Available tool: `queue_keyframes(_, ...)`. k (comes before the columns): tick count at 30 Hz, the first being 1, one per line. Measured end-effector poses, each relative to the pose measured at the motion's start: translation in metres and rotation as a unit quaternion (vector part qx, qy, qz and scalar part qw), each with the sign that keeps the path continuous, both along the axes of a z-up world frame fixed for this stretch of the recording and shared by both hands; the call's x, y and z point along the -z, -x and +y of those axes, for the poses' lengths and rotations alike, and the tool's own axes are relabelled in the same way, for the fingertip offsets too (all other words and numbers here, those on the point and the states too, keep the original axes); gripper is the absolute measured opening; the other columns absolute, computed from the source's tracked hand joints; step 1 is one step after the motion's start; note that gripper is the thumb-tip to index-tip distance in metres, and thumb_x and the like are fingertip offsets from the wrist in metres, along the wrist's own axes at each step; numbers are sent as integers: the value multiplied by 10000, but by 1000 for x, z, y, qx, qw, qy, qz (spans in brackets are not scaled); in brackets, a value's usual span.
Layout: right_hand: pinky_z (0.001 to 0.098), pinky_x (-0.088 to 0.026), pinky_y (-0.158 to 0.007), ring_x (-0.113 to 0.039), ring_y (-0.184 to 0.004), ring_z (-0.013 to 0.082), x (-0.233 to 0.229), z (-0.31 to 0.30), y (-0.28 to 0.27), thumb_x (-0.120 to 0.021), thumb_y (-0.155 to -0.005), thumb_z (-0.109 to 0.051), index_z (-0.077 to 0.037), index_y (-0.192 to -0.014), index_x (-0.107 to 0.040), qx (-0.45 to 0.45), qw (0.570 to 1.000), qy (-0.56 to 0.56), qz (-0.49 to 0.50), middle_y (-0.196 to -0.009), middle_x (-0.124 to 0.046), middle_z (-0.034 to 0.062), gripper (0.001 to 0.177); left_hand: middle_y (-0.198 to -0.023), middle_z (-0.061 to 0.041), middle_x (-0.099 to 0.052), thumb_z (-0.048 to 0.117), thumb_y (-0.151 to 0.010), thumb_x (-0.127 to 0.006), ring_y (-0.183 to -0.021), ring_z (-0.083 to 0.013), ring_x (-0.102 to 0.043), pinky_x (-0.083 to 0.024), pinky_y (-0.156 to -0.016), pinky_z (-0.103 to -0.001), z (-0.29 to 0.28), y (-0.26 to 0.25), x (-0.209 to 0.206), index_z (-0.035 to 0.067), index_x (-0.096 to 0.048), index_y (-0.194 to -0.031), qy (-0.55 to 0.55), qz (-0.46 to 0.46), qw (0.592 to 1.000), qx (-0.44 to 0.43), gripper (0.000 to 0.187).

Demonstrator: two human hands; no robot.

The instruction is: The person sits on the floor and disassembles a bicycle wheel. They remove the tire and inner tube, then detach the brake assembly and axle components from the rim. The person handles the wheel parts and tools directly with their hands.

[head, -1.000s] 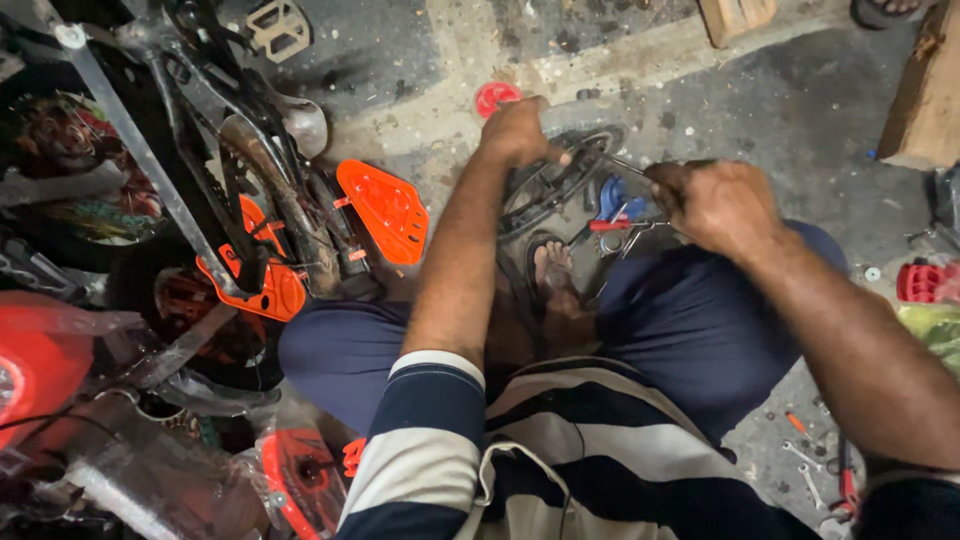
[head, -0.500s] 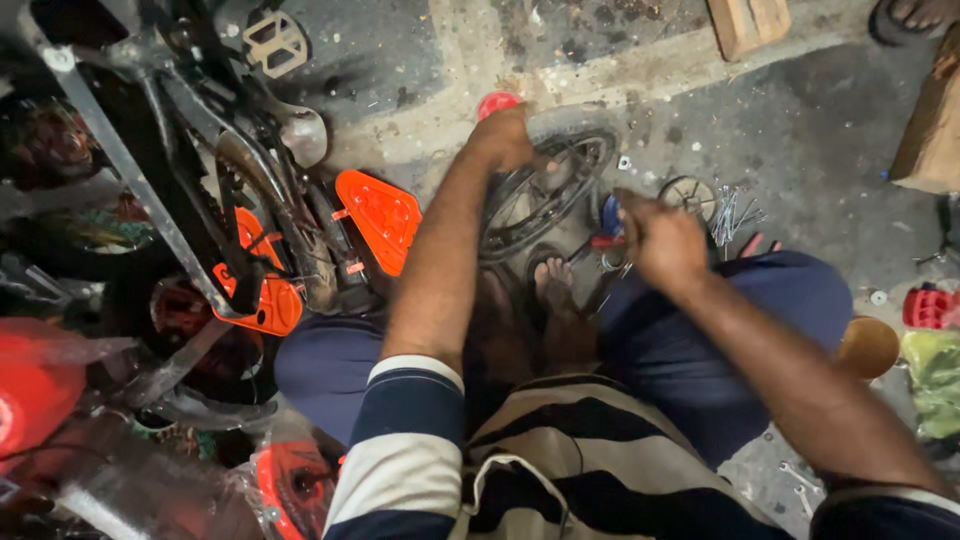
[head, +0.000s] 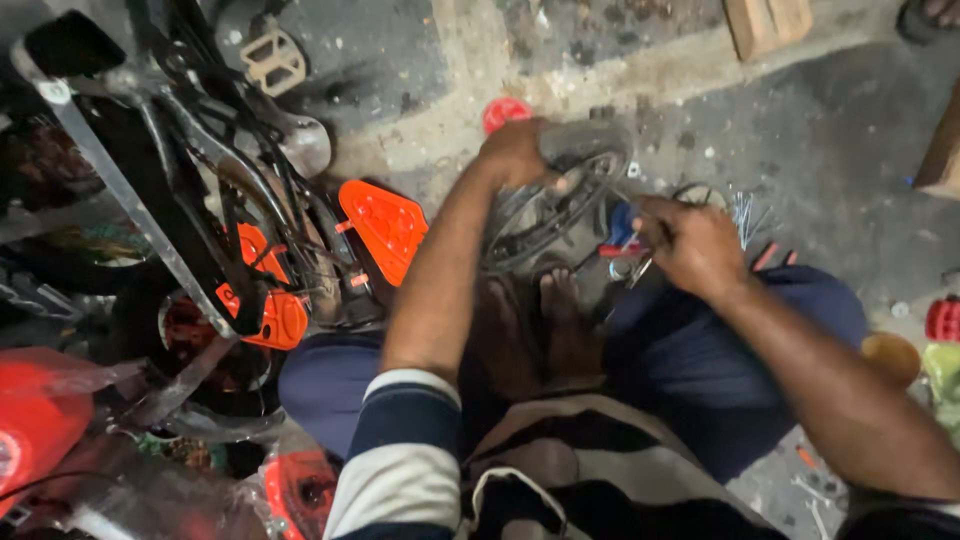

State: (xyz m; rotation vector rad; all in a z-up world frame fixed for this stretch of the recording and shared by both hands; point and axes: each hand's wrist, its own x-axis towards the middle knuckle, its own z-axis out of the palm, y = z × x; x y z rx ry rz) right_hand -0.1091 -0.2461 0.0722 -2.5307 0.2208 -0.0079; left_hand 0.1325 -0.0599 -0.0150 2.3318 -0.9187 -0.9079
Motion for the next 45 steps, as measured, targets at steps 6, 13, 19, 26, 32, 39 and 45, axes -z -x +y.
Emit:
queue_keyframes(6, 465, -556, -735, -714, -806, 386, 6, -17, -2, -703, -956, -281, -126, -1188, -762, -33, 999, -35, 2, -985, -741, 190, 284, -1246, -163, -695, 357, -544, -977, -1173, -319, -655, -502, -980, -391, 4, -2, -6, 109, -660, -1285, 14, -5, 1000, -17, 844)
queue_keyframes(13, 428, -570, -736, -733, -838, 353, 10, -27, -4, -719, -952, -273, -121, -1157, -783, -40, 998, -53, -14, -1045, -751, 167, 263, -1229, -136, -729, 317, -534, -974, -1149, -289, -685, -515, -989, -372, 7, -7, -4, 115, -681, -1272, 24, 26, 999, -5, 819)
queue_keyframes(19, 389, -584, -701, -751, -763, 285, 28, -9, 16, -700, -959, -289, -104, -1133, -748, 19, 993, -106, -47, -1145, -755, 132, 258, -1217, -115, -743, 273, -526, -967, -1132, -267, -696, -521, -977, -357, 17, 0, -4, 130, -699, -1262, 61, 27, 998, 8, 797)
queue_keyframes(26, 402, -585, -737, -755, -827, 313, 49, -11, 15, -706, -971, -256, -107, -1217, -747, 22, 994, -108, -17, -1025, -763, 162, 290, -1204, -123, -744, 289, -552, -966, -1124, -261, -701, -527, -970, -353, 20, -6, -5, 115, -681, -1263, 28, 45, 998, -40, 786)
queue_keyframes(32, 429, -588, -756, -742, -860, 361, 72, 37, 39, -640, -1014, -223, -135, -1227, -724, 79, 981, -99, -148, -1055, -740, 198, 246, -1277, -112, -737, 312, -547, -954, -1187, -273, -693, -521, -1019, -369, 12, 6, -15, 176, -658, -1351, 11, 23, 999, -22, 868)
queue_keyframes(39, 512, -560, -659, -702, -800, 431, 40, 58, 53, -639, -933, -215, -180, -1247, -732, 107, 992, -21, -59, -990, -724, 210, 329, -1323, -169, -641, 391, -547, -976, -1228, -364, -597, -470, -1019, -442, -5, 41, -41, 167, -554, -1424, -6, -85, 996, 4, 999)
queue_keyframes(45, 490, -595, -758, -738, -813, 358, -8, 20, 56, -688, -899, -297, -194, -1145, -743, 9, 964, 174, 202, -885, -751, 171, 273, -1327, -172, -643, 406, -625, -940, -1230, -377, -597, -484, -1008, -467, -27, 72, -50, 138, -556, -1394, -28, -100, 995, 8, 900)
